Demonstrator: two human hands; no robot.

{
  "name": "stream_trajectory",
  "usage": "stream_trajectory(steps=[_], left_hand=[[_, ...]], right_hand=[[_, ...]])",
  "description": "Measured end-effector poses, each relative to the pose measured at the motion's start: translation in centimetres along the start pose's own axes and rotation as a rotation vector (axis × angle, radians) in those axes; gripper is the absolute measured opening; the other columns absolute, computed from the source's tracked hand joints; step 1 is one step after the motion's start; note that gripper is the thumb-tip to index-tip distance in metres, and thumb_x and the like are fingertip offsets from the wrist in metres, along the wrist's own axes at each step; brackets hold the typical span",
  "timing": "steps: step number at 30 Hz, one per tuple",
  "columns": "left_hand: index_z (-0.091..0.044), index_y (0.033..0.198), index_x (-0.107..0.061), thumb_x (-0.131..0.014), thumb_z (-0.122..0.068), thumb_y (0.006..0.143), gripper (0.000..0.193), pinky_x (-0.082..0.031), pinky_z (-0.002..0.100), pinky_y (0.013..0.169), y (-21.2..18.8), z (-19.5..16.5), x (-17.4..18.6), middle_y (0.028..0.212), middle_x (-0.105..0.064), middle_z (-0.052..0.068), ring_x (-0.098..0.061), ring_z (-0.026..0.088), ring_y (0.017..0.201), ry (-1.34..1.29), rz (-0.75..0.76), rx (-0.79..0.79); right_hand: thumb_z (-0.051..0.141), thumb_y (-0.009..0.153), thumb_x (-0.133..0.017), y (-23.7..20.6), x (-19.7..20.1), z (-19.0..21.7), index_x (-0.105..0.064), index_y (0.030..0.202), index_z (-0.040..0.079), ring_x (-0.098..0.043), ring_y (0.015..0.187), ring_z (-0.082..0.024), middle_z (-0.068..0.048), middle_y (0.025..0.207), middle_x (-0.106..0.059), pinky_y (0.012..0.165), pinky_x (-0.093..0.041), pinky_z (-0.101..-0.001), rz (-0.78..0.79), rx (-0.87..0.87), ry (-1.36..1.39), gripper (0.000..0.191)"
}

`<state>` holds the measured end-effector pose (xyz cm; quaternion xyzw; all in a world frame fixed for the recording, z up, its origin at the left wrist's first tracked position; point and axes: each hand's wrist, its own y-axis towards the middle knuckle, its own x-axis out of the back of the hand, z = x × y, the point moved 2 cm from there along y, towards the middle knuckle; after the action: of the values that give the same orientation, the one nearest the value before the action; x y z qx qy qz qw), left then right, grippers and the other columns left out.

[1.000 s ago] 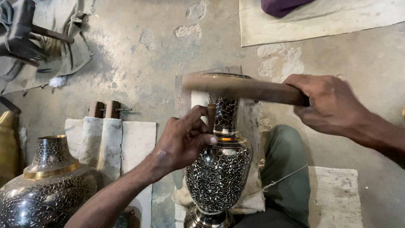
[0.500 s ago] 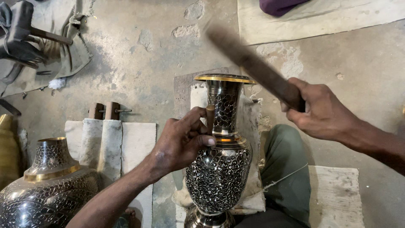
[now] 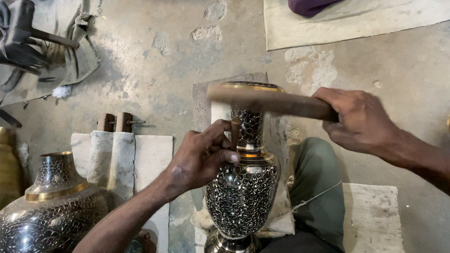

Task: The person sits on the floor with an engraved brass vase held between their legs, positions a small chisel against the vase surface, and repeatedly strikes the chisel with a wooden mallet to chase the decorative pattern, repositioning the chisel around the vase as they work.

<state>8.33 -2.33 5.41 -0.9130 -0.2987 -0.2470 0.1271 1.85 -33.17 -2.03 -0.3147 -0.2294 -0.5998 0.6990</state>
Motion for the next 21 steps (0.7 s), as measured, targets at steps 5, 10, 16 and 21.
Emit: stream_trajectory(steps=[5,10,16,21], left_hand=[[-0.007,0.111,-0.059,-0.071,-0.013,0.094,0.021,-0.064,0.03,0.052,0.0,0.41,-0.1,0.075,-0.075,0.003,-0.076,0.013,0.063,0.027,0.027,0.017],[-0.006,0.113,-0.057,-0.07,-0.012,0.093,0.025,-0.062,0.029,0.05,-0.08,0.37,-0.04,0.074,-0.073,0.003,-0.075,0.012,0.062,0.016,0.017,-0.007],[-0.004,0.111,-0.057,-0.071,-0.009,0.094,0.023,-0.064,0.029,0.055,-0.13,0.1,0.08,0.079,-0.075,0.004,-0.077,0.014,0.069,-0.021,0.012,-0.07],[-0.004,0.111,-0.057,-0.07,-0.008,0.094,0.022,-0.064,0.031,0.055,-0.33,0.1,0.11,0.076,-0.076,0.005,-0.077,0.013,0.068,-0.04,0.014,-0.03]], right_hand=[[0.003,0.086,-0.063,-0.03,-0.15,-0.03,-0.063,0.113,0.013,-0.06,0.051,-0.019,-0.006,0.068,-0.062,0.049,-0.052,-0.0351,0.03,-0.079,-0.123,0.029],[-0.001,0.083,-0.063,0.03,-0.17,0.22,-0.064,0.115,0.009,-0.059,0.053,-0.018,-0.004,0.074,-0.064,0.046,-0.053,-0.0327,-0.084,0.119,-0.303,0.033],[0.002,0.087,-0.065,0.06,-0.18,0.05,-0.066,0.113,0.009,-0.059,0.052,-0.018,-0.006,0.073,-0.064,0.044,-0.053,-0.0322,-0.103,0.086,-0.374,0.027],[-0.001,0.085,-0.062,0.46,0.41,0.2,-0.066,0.109,0.007,-0.059,0.05,-0.017,-0.006,0.071,-0.063,0.046,-0.05,-0.0345,-0.12,0.12,-0.284,0.025]])
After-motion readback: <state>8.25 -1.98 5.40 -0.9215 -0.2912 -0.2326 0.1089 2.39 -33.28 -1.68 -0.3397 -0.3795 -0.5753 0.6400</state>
